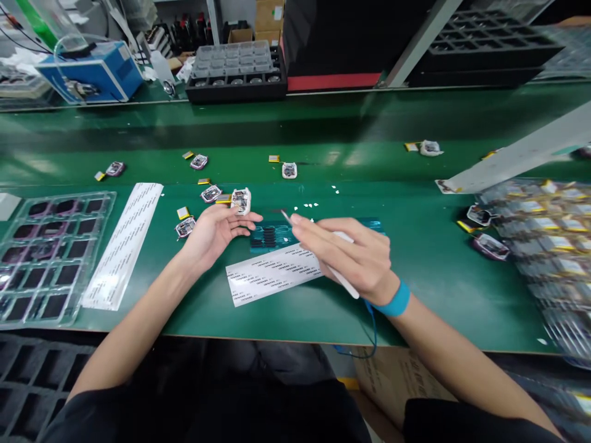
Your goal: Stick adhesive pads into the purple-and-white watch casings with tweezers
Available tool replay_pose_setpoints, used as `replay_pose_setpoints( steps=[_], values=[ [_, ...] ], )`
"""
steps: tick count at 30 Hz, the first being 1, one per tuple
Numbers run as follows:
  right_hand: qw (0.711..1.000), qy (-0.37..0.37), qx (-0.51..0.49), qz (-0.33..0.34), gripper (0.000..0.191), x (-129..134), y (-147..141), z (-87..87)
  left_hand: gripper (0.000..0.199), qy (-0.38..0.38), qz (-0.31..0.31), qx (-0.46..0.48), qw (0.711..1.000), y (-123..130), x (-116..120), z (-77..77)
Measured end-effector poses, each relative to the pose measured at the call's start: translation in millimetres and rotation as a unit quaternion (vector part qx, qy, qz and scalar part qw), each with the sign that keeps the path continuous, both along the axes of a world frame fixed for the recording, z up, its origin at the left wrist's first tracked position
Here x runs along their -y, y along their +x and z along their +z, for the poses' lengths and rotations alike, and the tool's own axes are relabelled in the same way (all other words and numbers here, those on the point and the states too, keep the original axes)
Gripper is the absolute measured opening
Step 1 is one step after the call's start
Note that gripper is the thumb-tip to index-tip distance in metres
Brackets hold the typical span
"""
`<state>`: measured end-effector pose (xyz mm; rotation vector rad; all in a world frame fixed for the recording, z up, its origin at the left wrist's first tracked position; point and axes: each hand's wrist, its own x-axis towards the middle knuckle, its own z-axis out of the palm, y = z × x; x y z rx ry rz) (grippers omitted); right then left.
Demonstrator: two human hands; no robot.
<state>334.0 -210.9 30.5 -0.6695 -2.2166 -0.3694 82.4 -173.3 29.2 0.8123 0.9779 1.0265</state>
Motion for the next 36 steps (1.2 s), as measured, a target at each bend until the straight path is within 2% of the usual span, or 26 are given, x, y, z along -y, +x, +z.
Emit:
replay_pose_setpoints(
  steps=[3, 6, 10, 16, 23, 27, 36],
  values=[
    [0.999, 0.005, 0.038, 0.016, 0.042, 6, -4, 1.3, 0.013, 0.027, 0.014, -0.038, 0.999, 6, 5, -4.1],
    [0.998, 0.018, 0.065, 0.017, 0.036, 7, -7, 0.1, 0.009, 0.068, 0.087, -0.086, 0.99, 12, 10, -6.6],
    [0.998, 0.022, 0.061, 0.019, 0.031, 4, -11, -5.3, 0.016, 0.058, 0.128, -0.068, 0.988, 17, 15, -5.1],
    [0.996, 0.046, 0.071, 0.008, 0.022, 1, -15, -7.9, 0.032, 0.028, 0.128, -0.062, 0.989, 22, 23, -0.6],
    [0.995, 0.032, 0.089, 0.033, 0.025, 2, -16, -7.1, 0.027, 0.032, 0.108, -0.079, 0.991, 25, 27, -0.9],
    [0.993, 0.037, 0.104, 0.032, 0.021, 2, -16, -4.9, 0.025, 0.04, 0.098, -0.088, 0.99, 25, 28, 0.5],
    [0.998, -0.001, 0.061, 0.032, 0.034, 8, -19, -10.4, 0.021, 0.092, 0.132, -0.133, 0.978, 30, 32, -3.1]
  ],
)
